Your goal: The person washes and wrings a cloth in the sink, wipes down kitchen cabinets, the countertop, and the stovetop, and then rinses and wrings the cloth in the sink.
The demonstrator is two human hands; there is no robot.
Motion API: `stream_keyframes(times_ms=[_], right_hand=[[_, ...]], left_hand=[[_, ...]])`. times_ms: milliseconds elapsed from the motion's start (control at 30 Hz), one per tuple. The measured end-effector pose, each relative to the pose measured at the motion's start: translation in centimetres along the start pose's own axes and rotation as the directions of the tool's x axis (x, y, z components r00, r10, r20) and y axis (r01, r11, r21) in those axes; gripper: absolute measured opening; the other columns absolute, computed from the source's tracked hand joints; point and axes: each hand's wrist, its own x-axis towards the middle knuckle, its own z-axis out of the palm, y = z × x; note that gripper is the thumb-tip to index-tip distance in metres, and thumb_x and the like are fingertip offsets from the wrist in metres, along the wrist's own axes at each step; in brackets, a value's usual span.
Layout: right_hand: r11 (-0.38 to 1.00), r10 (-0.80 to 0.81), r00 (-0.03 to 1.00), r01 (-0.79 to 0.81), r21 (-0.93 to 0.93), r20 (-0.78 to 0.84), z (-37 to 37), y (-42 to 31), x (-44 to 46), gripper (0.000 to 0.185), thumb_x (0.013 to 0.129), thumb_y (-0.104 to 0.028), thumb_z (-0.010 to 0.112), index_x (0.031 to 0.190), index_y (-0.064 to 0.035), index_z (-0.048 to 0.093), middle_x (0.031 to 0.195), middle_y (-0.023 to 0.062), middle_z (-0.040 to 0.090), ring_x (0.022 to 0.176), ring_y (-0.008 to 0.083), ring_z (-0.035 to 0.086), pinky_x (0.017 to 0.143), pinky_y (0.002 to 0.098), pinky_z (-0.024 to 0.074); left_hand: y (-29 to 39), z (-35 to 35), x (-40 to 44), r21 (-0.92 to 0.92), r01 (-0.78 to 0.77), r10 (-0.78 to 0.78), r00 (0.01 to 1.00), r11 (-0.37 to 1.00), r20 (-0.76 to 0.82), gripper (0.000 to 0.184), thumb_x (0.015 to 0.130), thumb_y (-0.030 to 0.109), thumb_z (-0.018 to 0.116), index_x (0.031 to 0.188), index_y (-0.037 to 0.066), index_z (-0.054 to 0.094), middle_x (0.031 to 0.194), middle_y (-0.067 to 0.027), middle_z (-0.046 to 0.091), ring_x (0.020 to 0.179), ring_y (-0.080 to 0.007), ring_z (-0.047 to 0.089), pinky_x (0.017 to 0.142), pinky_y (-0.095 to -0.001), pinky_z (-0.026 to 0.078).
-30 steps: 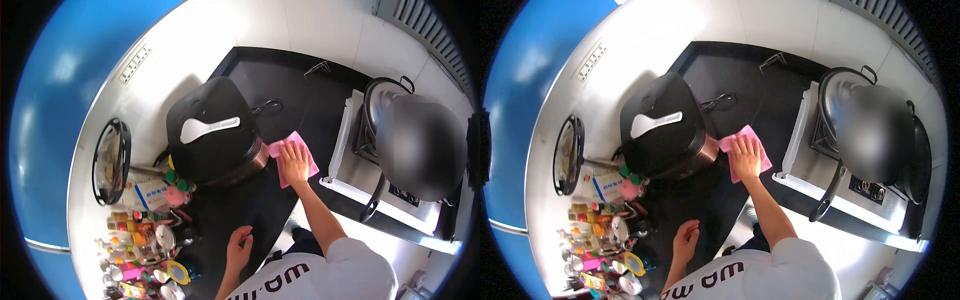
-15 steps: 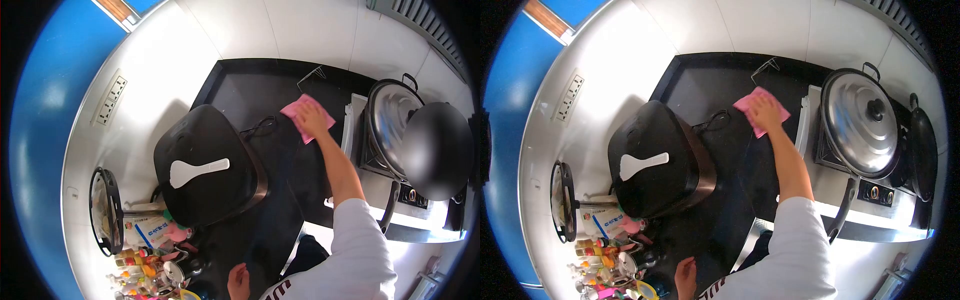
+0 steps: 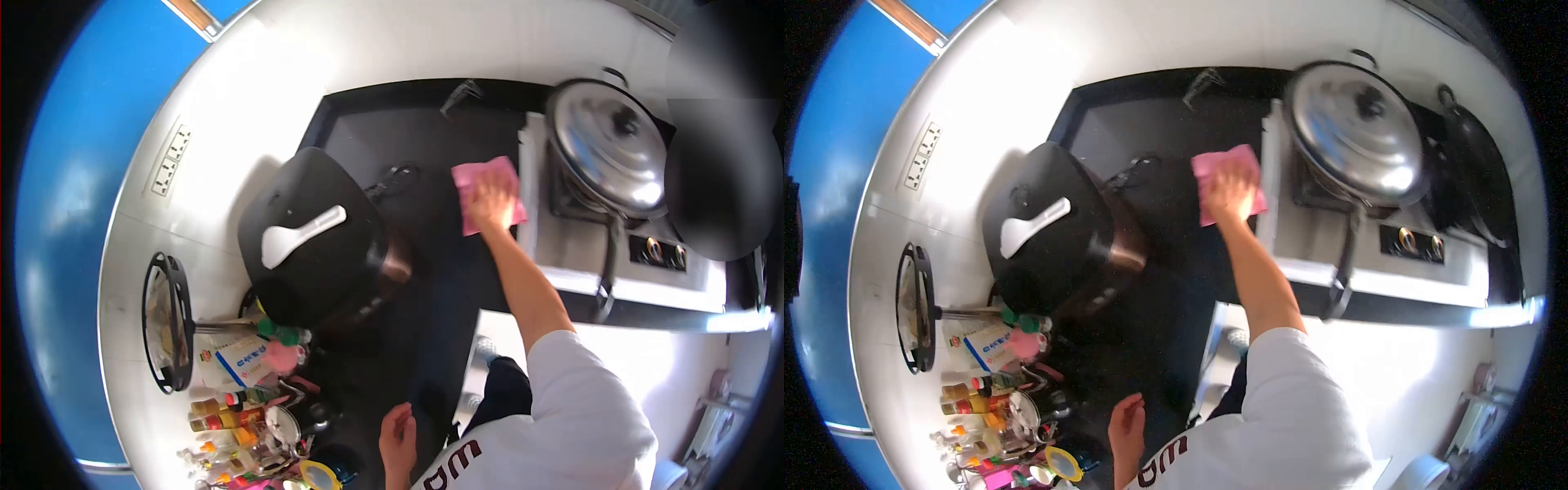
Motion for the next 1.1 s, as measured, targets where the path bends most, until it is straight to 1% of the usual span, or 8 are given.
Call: stream_keyframes(times_ms=[33,267,400,533,700,767,800,1100], right_hand=[[0.985,-0.04,0.961,-0.009,0.174,0.272,-3.5,-0.5,-1.5,0.043,0.084,-0.034,0.043,0.121,-0.0133,0.046,0.126,0.0075,0.042,0.123,0.0275,0.031,0.104,0.046,0.0157],[0.762,-0.607,0.791,0.552,0.34,0.075,-13.2,6.8,-15.2,0.044,0.085,-0.034,0.046,0.125,-0.0141,0.046,0.128,0.0072,0.045,0.124,0.0253,0.035,0.106,0.0404,0.0218],[0.87,-0.481,0.863,0.446,0.209,0.158,-18.7,16.1,-19.8,0.045,0.079,-0.016,0.052,0.124,-0.0157,0.047,0.128,0.0071,0.046,0.124,0.0225,0.037,0.106,0.0382,0.0247],[0.916,0.098,0.994,-0.073,0.395,-0.044,-20.8,19.6,-19.9,0.034,0.079,-0.009,0.052,0.113,-0.0077,0.053,0.119,0.0088,0.053,0.117,0.0262,0.045,0.1,0.0413,0.0308],[0.98,-0.132,0.976,0.154,0.123,-0.172,-21.7,13.4,-13.2,0.038,0.068,-0.005,0.056,0.105,-0.0102,0.053,0.114,0.0117,0.051,0.112,0.0305,0.045,0.099,0.0456,0.0284],[0.926,-0.235,0.972,0.219,0.308,0.014,-17.3,11.6,-11.3,0.033,0.072,-0.026,0.058,0.103,-0.0155,0.056,0.116,0.0089,0.051,0.118,0.0304,0.039,0.101,0.0466,0.026],[0.921,-0.382,0.921,0.373,0.113,0.073,-15.2,11.8,-10.8,0.038,0.076,-0.038,0.053,0.108,-0.0173,0.056,0.121,0.0069,0.049,0.122,0.028,0.036,0.103,0.0458,0.0249],[0.916,-0.36,0.906,0.297,0.269,0.224,-16.5,23.5,-9.4,0.047,0.086,-0.046,0.037,0.125,-0.022,0.046,0.134,0.0037,0.039,0.127,0.0207,0.029,0.107,0.0427,0.0134]], left_hand=[[-0.7,-0.1,-0.6,0.004,0.002,-0.003,0.999,1.0,0.035,0.023,0.083,0.002,0.054,0.106,0.001,0.053,0.109,-0.0098,0.054,0.098,-0.0168,0.055,0.084,-0.0261,0.044],[-3.6,0.4,-5.4,-0.042,-0.238,0.241,0.94,0.97,0.242,0.021,0.084,0.001,0.053,0.105,0.001,0.054,0.107,-0.0096,0.055,0.097,-0.0156,0.055,0.082,-0.025,0.045],[-6.4,-0.1,-8.7,-0.064,-0.175,0.186,0.943,0.983,0.276,0.02,0.084,0.002,0.054,0.104,0.001,0.055,0.104,-0.0094,0.055,0.095,-0.014,0.055,0.081,-0.0239,0.045],[-7.6,-0.2,-11.2,0.042,-0.127,0.11,0.95,0.991,0.293,0.021,0.084,0.003,0.055,0.105,0.001,0.055,0.101,-0.0086,0.057,0.09,-0.0134,0.056,0.079,-0.0236,0.045],[-7.7,1.7,-10.7,0.046,-0.14,0.121,0.95,0.989,0.289,0.02,0.084,0.004,0.056,0.103,0.001,0.055,0.1,-0.0089,0.057,0.09,-0.0139,0.057,0.079,-0.0242,0.045],[-6.3,3.6,-9.6,0.019,-0.158,0.146,0.948,0.987,0.283,0.02,0.084,0.005,0.056,0.103,0.0,0.055,0.101,-0.0092,0.058,0.091,-0.0141,0.057,0.079,-0.0245,0.045],[-4.9,4.7,-9.5,0.085,-0.195,0.166,0.948,0.977,0.27,0.019,0.084,0.005,0.056,0.102,0.0,0.054,0.101,-0.0094,0.058,0.091,-0.0143,0.057,0.079,-0.0248,0.045],[2.0,18.9,-7.9,0.135,-0.291,0.188,0.845,0.947,0.501,0.022,0.086,0.009,0.054,0.106,0.001,0.053,0.101,-0.0089,0.057,0.091,-0.0138,0.056,0.078,-0.0245,0.044]])
